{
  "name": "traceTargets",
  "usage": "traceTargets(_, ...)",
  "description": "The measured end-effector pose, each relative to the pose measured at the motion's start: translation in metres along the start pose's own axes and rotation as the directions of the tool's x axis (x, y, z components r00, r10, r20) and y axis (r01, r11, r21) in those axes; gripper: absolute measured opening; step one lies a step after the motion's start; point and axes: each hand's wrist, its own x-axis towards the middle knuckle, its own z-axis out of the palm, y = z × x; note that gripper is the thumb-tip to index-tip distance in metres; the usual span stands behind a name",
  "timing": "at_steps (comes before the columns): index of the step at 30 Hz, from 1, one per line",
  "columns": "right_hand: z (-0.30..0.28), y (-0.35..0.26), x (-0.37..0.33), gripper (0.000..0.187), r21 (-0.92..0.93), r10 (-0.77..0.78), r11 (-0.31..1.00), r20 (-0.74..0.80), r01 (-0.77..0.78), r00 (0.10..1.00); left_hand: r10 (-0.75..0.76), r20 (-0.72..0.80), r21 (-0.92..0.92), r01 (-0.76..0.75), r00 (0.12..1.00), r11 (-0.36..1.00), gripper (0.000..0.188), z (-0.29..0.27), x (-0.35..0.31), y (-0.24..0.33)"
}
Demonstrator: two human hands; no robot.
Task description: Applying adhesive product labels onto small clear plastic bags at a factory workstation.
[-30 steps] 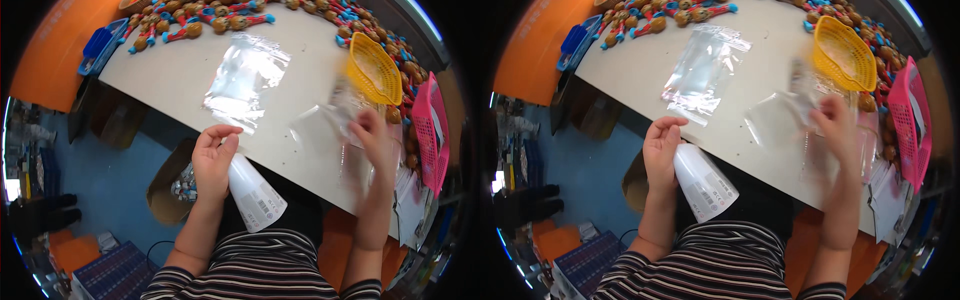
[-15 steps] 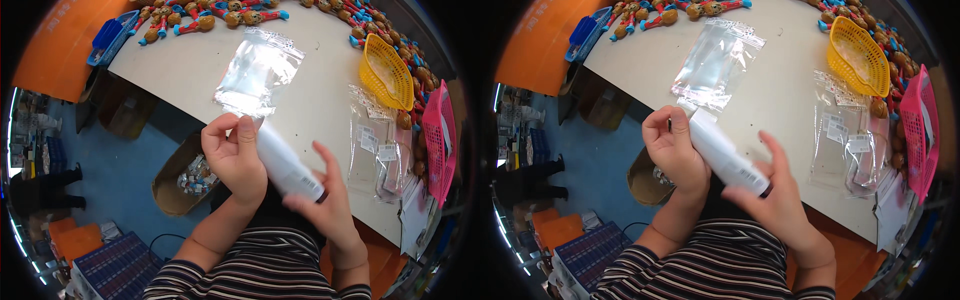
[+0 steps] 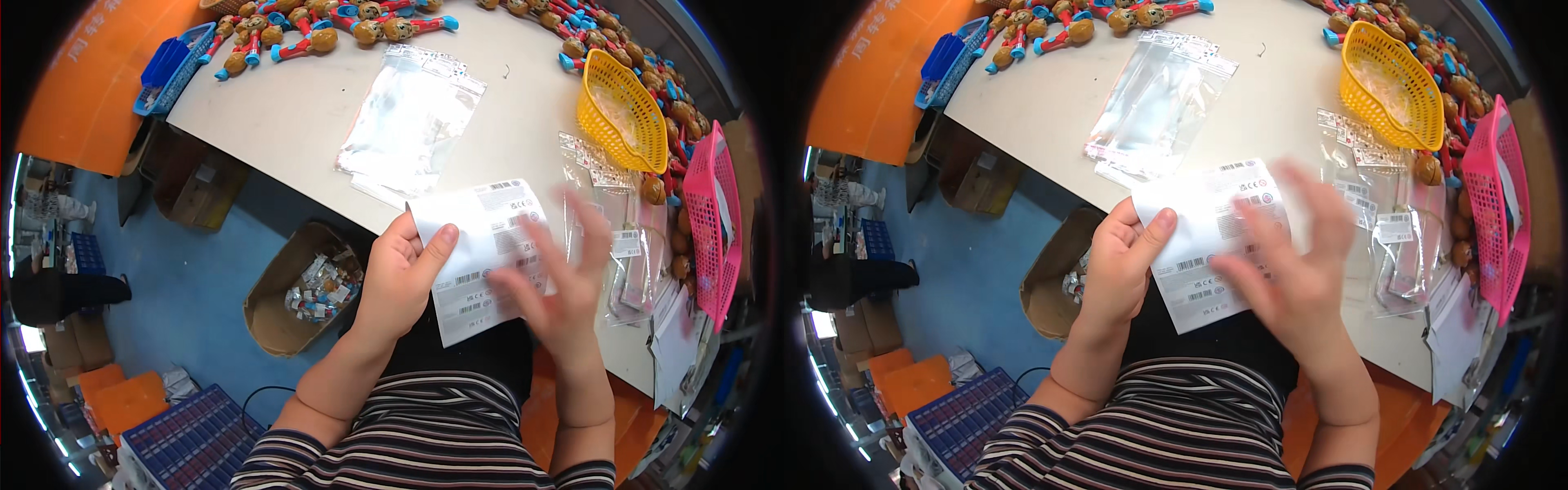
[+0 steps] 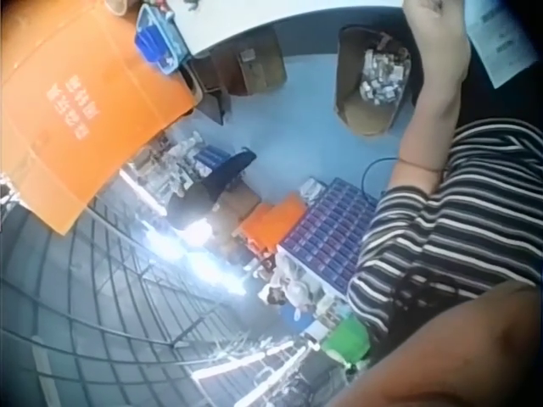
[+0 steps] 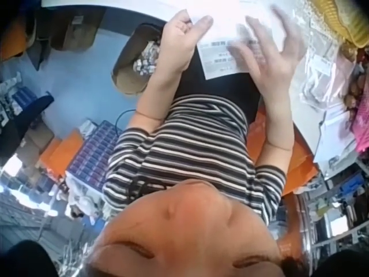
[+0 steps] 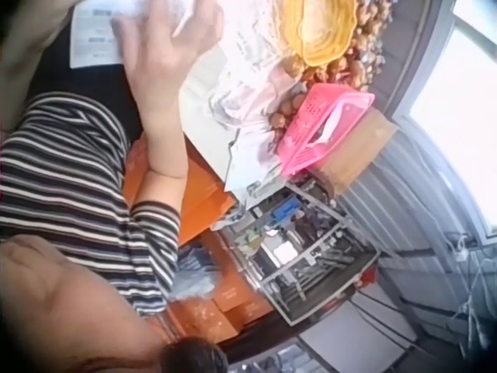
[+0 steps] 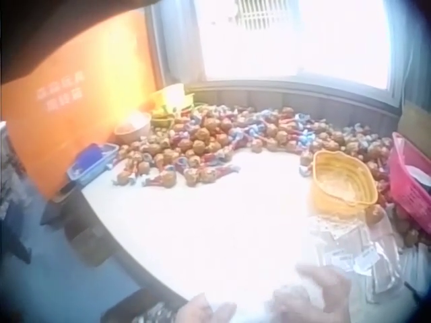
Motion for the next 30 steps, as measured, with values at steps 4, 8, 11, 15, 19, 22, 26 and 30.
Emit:
traceTargets(4, 0.014, 0.007, -0.013, 0.037, 0.151, -0.125, 0.983, 0.163, 0.1, 0.979, -0.002, 0.024, 0.017, 0.002, 1.0, 1.0, 0.027, 0.003, -0.001, -0.003)
traceTargets(8, 0.018, 0.012, -0.011, 0.032, 0.19, -0.232, 0.959, 0.086, 0.212, 0.969, 0.028, 0.012, 0.082, -0.029, 1.0, 0.996, 0.028, 0.004, -0.001, -0.003)
traceTargets(11, 0.02, 0.014, -0.013, 0.03, 0.158, -0.307, 0.942, 0.04, 0.297, 0.951, 0.052, -0.003, 0.068, -0.051, 0.999, 0.996, 0.03, 0.006, -0.001, -0.005)
traceTargets(15, 0.017, 0.018, -0.016, 0.027, 0.088, -0.38, 0.923, 0.047, 0.375, 0.924, 0.048, -0.013, 0.104, -0.047, 0.999, 0.994, 0.031, 0.007, 0.0, -0.006)
traceTargets(19, 0.018, 0.016, -0.017, 0.025, 0.048, -0.404, 0.915, 0.068, 0.402, 0.912, 0.073, -0.079, 0.102, -0.065, 0.994, 0.993, 0.03, 0.003, 0.005, -0.013)
traceTargets(22, 0.009, 0.009, -0.017, 0.021, 0.221, -0.407, 0.9, 0.116, 0.376, 0.906, 0.064, -0.124, 0.082, -0.054, 0.99, 0.995, 0.029, -0.005, 0.007, -0.011)
traceTargets(26, -0.027, 0.017, -0.01, 0.033, 0.601, -0.094, 0.793, -0.046, 0.103, 0.995, 0.008, -0.131, 0.06, 0.0, 0.991, 0.998, 0.029, -0.031, 0.003, 0.002)
traceTargets(30, 0.006, 0.02, 0.042, 0.052, 0.645, 0.244, 0.736, 0.03, -0.205, 0.969, -0.035, 0.058, 0.424, 0.007, 0.998, 0.905, 0.023, -0.065, -0.023, 0.024)
